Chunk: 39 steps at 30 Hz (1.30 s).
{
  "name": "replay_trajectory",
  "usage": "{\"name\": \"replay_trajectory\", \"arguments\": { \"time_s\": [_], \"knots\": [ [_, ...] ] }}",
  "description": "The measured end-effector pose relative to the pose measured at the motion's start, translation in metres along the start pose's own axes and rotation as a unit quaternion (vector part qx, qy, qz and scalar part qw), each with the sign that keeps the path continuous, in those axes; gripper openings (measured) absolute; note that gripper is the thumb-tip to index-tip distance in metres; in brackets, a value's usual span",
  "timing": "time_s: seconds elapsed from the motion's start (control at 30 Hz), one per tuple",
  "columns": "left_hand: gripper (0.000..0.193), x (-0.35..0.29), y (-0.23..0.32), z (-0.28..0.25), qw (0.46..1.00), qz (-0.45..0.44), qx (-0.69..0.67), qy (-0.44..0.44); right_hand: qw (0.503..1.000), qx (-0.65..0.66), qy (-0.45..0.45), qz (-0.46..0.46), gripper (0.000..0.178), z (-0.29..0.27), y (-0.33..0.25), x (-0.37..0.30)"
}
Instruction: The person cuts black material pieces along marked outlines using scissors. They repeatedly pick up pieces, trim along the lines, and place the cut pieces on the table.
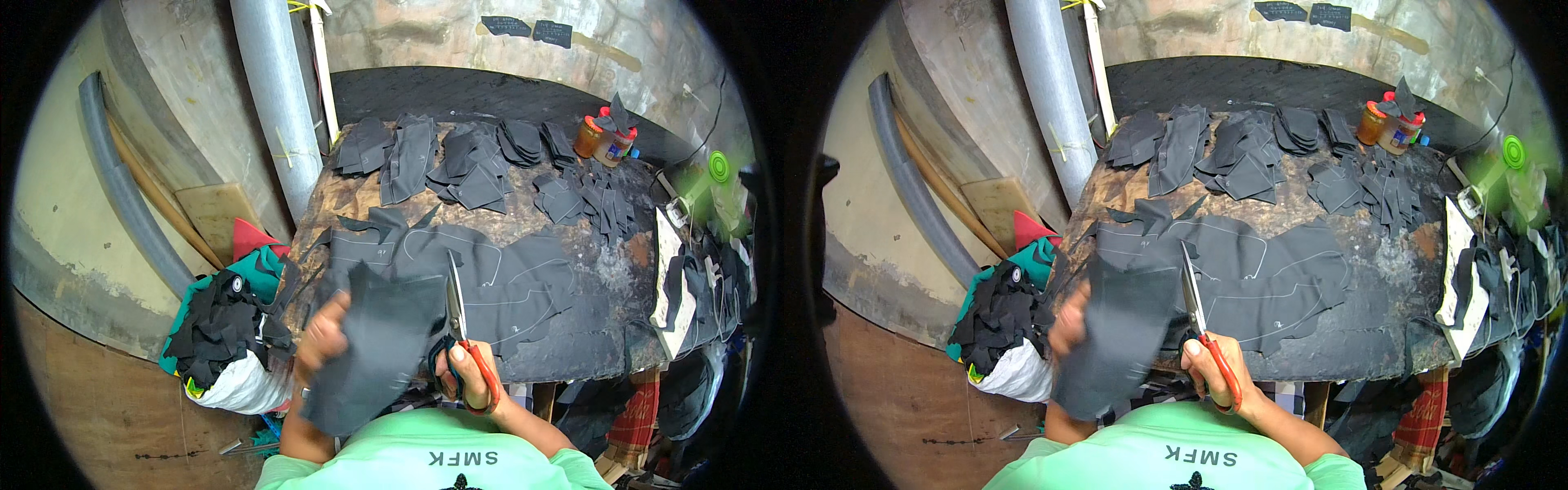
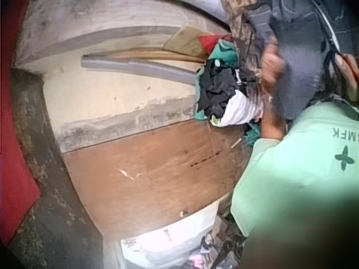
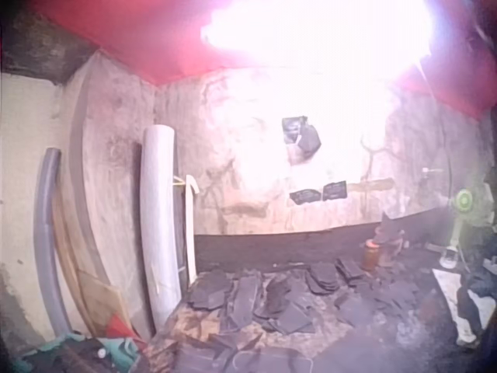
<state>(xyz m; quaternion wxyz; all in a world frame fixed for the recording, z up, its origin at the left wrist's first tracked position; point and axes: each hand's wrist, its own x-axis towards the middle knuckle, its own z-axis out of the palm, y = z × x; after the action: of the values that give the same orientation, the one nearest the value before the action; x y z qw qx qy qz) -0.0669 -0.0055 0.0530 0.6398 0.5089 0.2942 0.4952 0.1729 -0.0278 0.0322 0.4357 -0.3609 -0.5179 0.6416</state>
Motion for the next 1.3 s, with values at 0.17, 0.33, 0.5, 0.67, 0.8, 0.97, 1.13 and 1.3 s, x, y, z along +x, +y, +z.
{"name": "replay_trajectory", "arguments": {
  "time_s": [0.17, 0.33, 0.5, 0.67, 0.8, 0.97, 1.13, 1.3],
  "knots": [
    [0.03, 0.027, -0.05, 0.042, 0.93, -0.013, -0.366, 0.011, 0.997, 0.06, 0.029, 0.03, 0.047, 0.007, 0.004, -0.004],
    [0.034, 0.037, -0.044, 0.053, 0.953, 0.176, -0.231, -0.083, 0.998, 0.031, 0.039, 0.043, 0.046, 0.006, 0.007, -0.007],
    [0.053, 0.046, -0.025, 0.069, 0.921, 0.105, -0.348, 0.137, 0.999, -0.02, 0.03, 0.022, 0.044, 0.009, 0.009, -0.011],
    [0.054, 0.053, -0.018, 0.063, 0.93, 0.23, -0.111, 0.264, 0.997, -0.064, -0.028, 0.021, 0.046, 0.01, 0.008, -0.009],
    [0.054, 0.048, -0.012, 0.062, 0.923, 0.261, 0.003, 0.282, 0.986, -0.148, -0.07, 0.011, 0.055, 0.006, 0.0, -0.002],
    [0.052, 0.032, -0.005, 0.059, 0.94, 0.216, 0.105, 0.242, 0.977, -0.204, -0.062, 0.013, 0.059, 0.007, -0.009, 0.002],
    [0.051, 0.025, -0.007, 0.059, 0.939, 0.22, 0.123, 0.232, 0.979, -0.192, -0.049, 0.044, 0.057, 0.008, -0.008, 0.002],
    [0.053, 0.024, -0.004, 0.058, 0.939, 0.211, 0.155, 0.223, 0.985, -0.172, -0.024, 0.004, 0.051, 0.007, -0.001, 0.0]
  ]
}}
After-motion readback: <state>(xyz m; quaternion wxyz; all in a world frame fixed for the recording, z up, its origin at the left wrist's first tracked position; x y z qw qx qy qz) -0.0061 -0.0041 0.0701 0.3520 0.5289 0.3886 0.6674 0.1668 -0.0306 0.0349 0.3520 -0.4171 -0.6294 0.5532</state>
